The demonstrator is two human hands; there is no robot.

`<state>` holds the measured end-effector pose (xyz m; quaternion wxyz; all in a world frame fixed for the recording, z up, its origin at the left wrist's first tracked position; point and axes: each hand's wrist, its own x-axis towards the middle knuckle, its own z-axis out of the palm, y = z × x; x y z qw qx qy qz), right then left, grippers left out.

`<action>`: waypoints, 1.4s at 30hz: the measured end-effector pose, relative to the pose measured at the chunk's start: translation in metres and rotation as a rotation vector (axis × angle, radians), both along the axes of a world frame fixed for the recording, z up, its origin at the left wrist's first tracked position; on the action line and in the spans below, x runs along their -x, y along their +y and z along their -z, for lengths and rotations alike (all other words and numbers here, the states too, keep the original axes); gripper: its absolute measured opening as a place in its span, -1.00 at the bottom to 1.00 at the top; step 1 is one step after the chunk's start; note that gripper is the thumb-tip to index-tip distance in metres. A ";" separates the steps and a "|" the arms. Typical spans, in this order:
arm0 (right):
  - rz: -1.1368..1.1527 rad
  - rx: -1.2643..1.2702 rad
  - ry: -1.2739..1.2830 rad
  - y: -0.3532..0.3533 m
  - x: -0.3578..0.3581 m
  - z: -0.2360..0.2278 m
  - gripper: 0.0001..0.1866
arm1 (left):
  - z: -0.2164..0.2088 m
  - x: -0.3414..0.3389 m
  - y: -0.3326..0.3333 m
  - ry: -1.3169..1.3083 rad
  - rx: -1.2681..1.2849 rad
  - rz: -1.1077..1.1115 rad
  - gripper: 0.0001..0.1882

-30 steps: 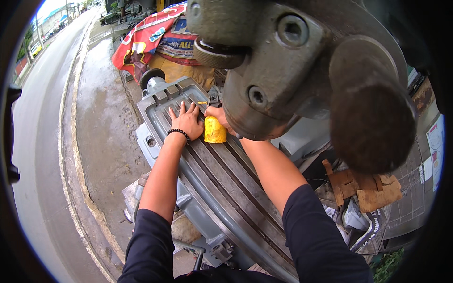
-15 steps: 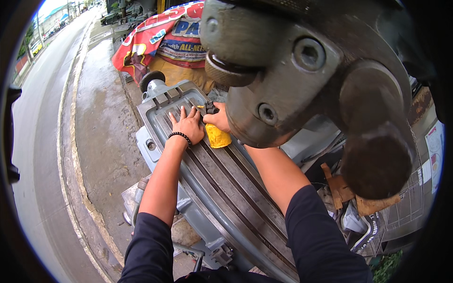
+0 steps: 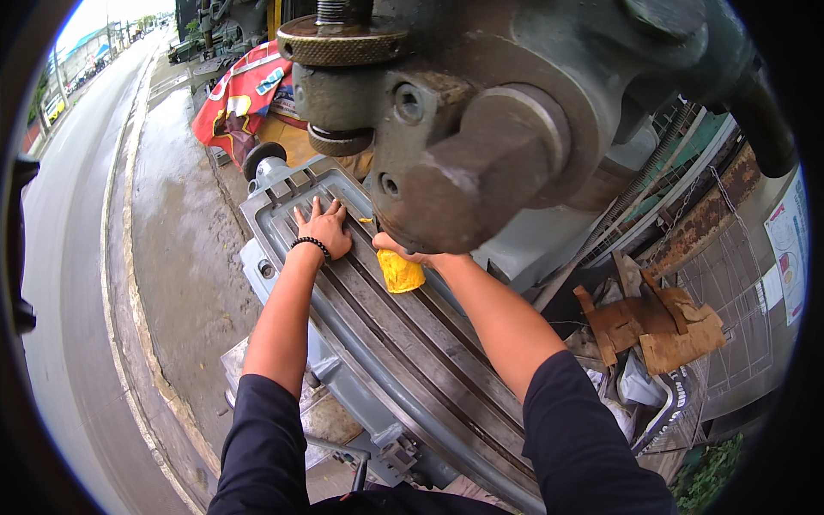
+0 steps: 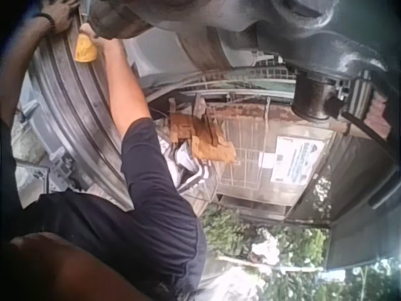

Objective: The person uses a yellow spray bottle to apply liquid onto a large metal part with parallel ridges, then wipes the surface with their hand. The person repeats this process across different sections of the part.

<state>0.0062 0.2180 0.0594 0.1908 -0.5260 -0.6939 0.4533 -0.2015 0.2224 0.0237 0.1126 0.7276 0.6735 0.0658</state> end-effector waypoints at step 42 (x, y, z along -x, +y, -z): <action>0.546 0.168 0.704 -0.364 -0.193 -0.041 -0.38 | 0.039 0.017 0.047 0.099 -0.391 0.517 -0.52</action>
